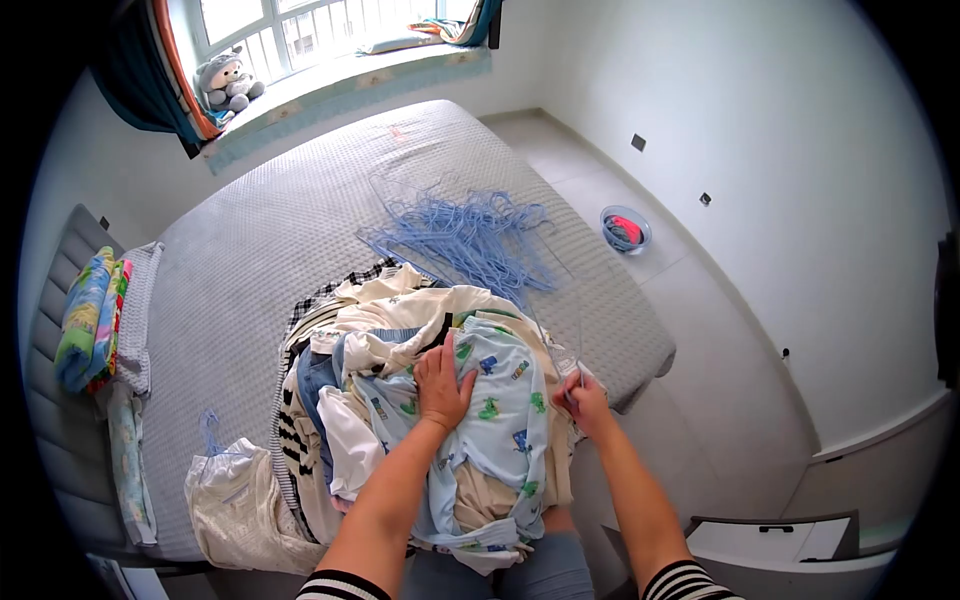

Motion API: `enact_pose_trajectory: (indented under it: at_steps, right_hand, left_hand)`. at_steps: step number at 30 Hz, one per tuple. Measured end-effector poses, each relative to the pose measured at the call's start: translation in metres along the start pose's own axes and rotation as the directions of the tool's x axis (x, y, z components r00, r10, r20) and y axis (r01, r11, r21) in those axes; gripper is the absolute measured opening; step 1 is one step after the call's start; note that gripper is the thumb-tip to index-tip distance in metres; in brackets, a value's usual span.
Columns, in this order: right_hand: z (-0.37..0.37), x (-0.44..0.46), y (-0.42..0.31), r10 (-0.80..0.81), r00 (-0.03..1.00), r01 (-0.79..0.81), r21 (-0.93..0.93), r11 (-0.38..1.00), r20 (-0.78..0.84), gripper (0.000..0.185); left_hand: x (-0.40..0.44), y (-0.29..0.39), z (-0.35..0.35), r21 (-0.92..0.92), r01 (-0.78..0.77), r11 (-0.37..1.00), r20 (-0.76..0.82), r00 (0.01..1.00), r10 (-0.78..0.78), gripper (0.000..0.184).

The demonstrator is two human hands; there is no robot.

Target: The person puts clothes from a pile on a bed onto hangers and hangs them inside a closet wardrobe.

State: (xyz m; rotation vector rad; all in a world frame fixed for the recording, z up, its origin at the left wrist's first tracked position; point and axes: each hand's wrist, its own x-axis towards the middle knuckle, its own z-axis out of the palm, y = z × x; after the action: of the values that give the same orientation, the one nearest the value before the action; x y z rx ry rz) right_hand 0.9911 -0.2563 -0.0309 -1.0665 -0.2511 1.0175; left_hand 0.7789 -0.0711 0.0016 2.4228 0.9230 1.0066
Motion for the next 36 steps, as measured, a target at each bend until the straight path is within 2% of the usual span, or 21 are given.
enact_pose_trajectory:
  at_steps: [2,3,4,5,6,7,9,10,13,14,17,18,20,21,22,24,26,29,30,33,36]
  right_hand:
    - [-0.003,-0.028,-0.008,-0.027,0.997,0.044,-0.228,0.973,0.077,0.026]
    - [-0.003,-0.039,-0.017,-0.04,0.998,0.047,-0.19,0.981,0.037,0.029]
    - [0.0,-0.045,-0.027,-0.05,0.999,0.049,-0.15,0.987,-0.001,0.031]
    - [0.003,-0.051,-0.036,-0.051,0.998,0.046,-0.11,0.993,-0.04,0.034]
    - [0.005,-0.057,-0.047,0.01,1.0,-0.01,0.045,0.999,-0.013,0.034]
    - [0.013,-0.065,-0.048,0.01,0.999,-0.01,-0.008,1.0,-0.039,0.033]
    - [0.027,-0.084,-0.048,-0.001,0.996,-0.01,-0.111,0.994,-0.092,0.032]
    - [0.023,-0.088,-0.04,0.054,0.998,-0.058,-0.21,0.976,-0.028,0.024]
    - [0.018,-0.107,-0.002,-0.173,0.981,0.194,-0.431,0.881,0.088,0.018]
    - [0.015,-0.117,0.002,-0.219,0.964,0.263,-0.435,0.861,0.149,0.015]
    - [0.029,-0.15,0.004,-0.253,0.948,0.316,-0.455,0.833,0.195,0.015]
    - [0.036,-0.153,0.001,-0.222,0.954,0.294,-0.474,0.83,0.203,0.016]
    - [0.051,-0.15,-0.008,-0.156,0.966,0.244,-0.512,0.824,0.208,0.02]
    - [0.06,-0.148,-0.014,-0.201,0.959,0.281,-0.573,0.77,0.201,0.027]
    - [0.069,-0.144,-0.02,-0.244,0.949,0.314,-0.63,0.71,0.197,0.034]
    - [0.088,-0.144,-0.028,-0.303,0.925,0.373,-0.711,0.596,0.231,0.047]
    - [0.101,-0.148,-0.031,-0.322,0.897,0.432,-0.758,0.489,0.304,0.059]
    - [0.089,-0.15,-0.013,-0.174,0.84,0.543,-0.794,0.275,0.514,0.075]
    - [0.089,-0.158,-0.01,-0.138,0.859,0.512,-0.833,0.208,0.493,0.056]
    - [0.073,-0.159,0.018,-0.182,0.875,0.458,-0.889,0.01,0.449,0.029]
    - [0.071,-0.169,0.019,-0.259,0.897,0.39,-0.917,0.081,0.359,0.017]
  left_hand:
    - [-0.001,0.001,-0.003,-0.057,0.069,0.996,0.117,0.991,-0.062,0.05]
    - [-0.005,0.003,-0.005,-0.08,0.108,0.991,0.18,0.979,-0.092,0.047]
    - [-0.009,0.01,-0.01,-0.07,0.007,0.998,0.102,0.995,0.0,0.036]
    - [-0.015,0.015,-0.016,-0.119,-0.053,0.991,0.115,0.991,0.067,0.036]
    - [-0.02,0.022,-0.026,-0.167,-0.112,0.98,0.124,0.983,0.134,0.036]
    - [-0.028,0.029,-0.035,-0.214,-0.171,0.962,0.129,0.971,0.201,0.035]
    - [-0.053,0.045,-0.052,-0.261,-0.184,0.948,0.275,0.927,0.256,0.034]
    - [-0.069,0.051,-0.058,-0.293,-0.202,0.934,0.321,0.9,0.295,0.034]
    - [-0.11,0.072,-0.09,-0.346,-0.204,0.916,0.411,0.844,0.343,0.033]
    - [-0.118,0.081,-0.1,-0.358,-0.198,0.912,0.433,0.83,0.35,0.033]
    - [-0.125,0.09,-0.125,-0.322,0.061,0.945,0.444,0.891,0.094,0.037]
    - [-0.123,0.089,-0.127,-0.288,0.09,0.953,0.364,0.931,0.023,0.039]
    - [-0.11,0.08,-0.118,-0.213,0.02,0.977,0.247,0.968,0.034,0.036]
    - [-0.103,0.074,-0.113,-0.172,-0.011,0.985,0.186,0.982,0.043,0.035]
    - [-0.098,0.069,-0.111,-0.027,-0.117,0.993,0.23,0.966,0.12,0.032]
    - [-0.092,0.063,-0.108,0.242,-0.337,0.91,0.344,0.906,0.244,0.026]
    - [-0.09,0.068,-0.108,0.207,-0.476,0.855,0.391,0.841,0.374,0.021]
    - [-0.096,0.072,-0.118,0.142,-0.578,0.804,0.433,0.766,0.475,0.016]
    - [-0.102,0.073,-0.126,0.117,-0.595,0.795,0.446,0.747,0.493,0.015]
    - [-0.121,0.066,-0.153,0.171,-0.631,0.757,0.448,0.734,0.511,0.011]
    - [-0.136,0.057,-0.189,0.172,-0.504,0.847,0.517,0.777,0.358,0.01]
